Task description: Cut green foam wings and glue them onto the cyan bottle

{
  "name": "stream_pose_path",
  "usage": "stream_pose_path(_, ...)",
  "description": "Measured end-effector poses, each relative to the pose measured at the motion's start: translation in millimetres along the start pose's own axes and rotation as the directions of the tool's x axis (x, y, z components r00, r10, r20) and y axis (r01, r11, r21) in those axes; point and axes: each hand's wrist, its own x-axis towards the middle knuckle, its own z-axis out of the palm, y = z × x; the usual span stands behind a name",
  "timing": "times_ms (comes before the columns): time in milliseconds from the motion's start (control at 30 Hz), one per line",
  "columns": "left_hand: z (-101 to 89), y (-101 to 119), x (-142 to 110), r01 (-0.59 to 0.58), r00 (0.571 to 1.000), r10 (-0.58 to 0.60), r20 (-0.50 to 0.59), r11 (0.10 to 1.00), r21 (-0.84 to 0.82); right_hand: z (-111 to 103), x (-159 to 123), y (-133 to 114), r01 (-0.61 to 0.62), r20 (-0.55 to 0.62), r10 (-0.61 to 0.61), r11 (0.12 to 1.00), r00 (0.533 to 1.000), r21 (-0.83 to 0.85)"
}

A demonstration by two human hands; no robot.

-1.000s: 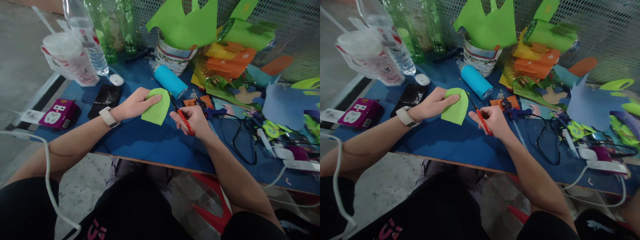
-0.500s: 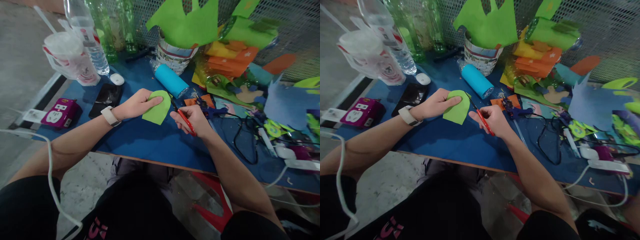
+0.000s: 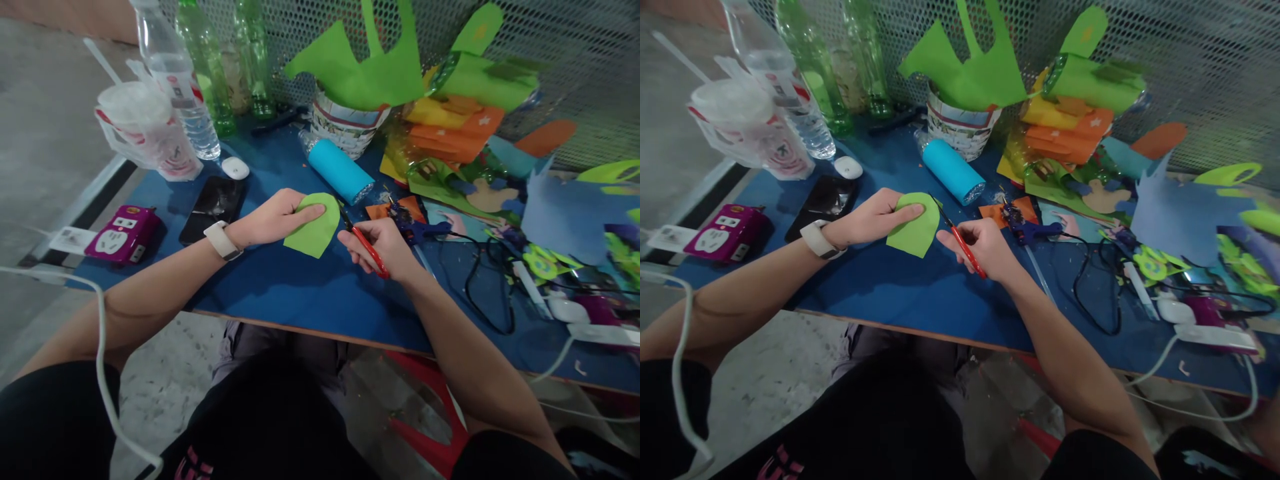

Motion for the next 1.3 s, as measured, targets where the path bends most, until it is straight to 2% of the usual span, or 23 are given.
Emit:
stream_pose_path(167, -2.7, -2.0, 0.2, 0.017, 1.000, -0.017, 0.018, 1.000, 0.005, -1.8, 0.7, -2.2, -0.025, 0.011, 0.026, 1.000, 1.000, -0.006)
stream_pose_path(367, -6.0, -1.8, 1.1, 0.037, 0.997, -0.031, 0.066, 0.996, -0.078, -8.7, 1.2, -5.7, -0.044, 0.036, 0.046, 0.997, 0.998, -0.059)
stream_pose_path(467, -7.6, -0.4, 1.8, 0.050, 0.995, -0.041, 0.092, 0.994, -0.099, -11.8, 1.2, -7.7, -0.026, 0.059, 0.031, 0.997, 0.998, -0.069)
stream_pose_path(700, -7.9, -2.0, 3.2, 0.000, 0.998, 0.007, 0.068, 0.995, -0.103, -14.5, -1.6, -10.7, 0.026, 0.075, -0.019, 0.994, 0.997, -0.105)
stream_pose_path(933, -10.1, -2.5, 3.1, 0.037, 0.988, -0.020, 0.151, 0.994, -0.107, -16.4, -4.3, -4.9, 0.023, 0.078, -0.014, 0.993, 0.997, -0.114)
stream_pose_path(1100, -11.8, -2.9, 4.1, 0.017, 0.985, -0.010, 0.170, 0.999, -0.041, -15.1, -3.9, -10.7, 0.020, 0.082, -0.011, 0.993, 0.997, -0.116)
stream_pose_path(1300, -11.6, -3.5, 4.4, 0.013, 0.978, -0.010, 0.209, 1.000, -0.015, -16.1, -4.1, -14.2, 0.045, 0.093, -0.026, 0.979, 0.995, -0.198)
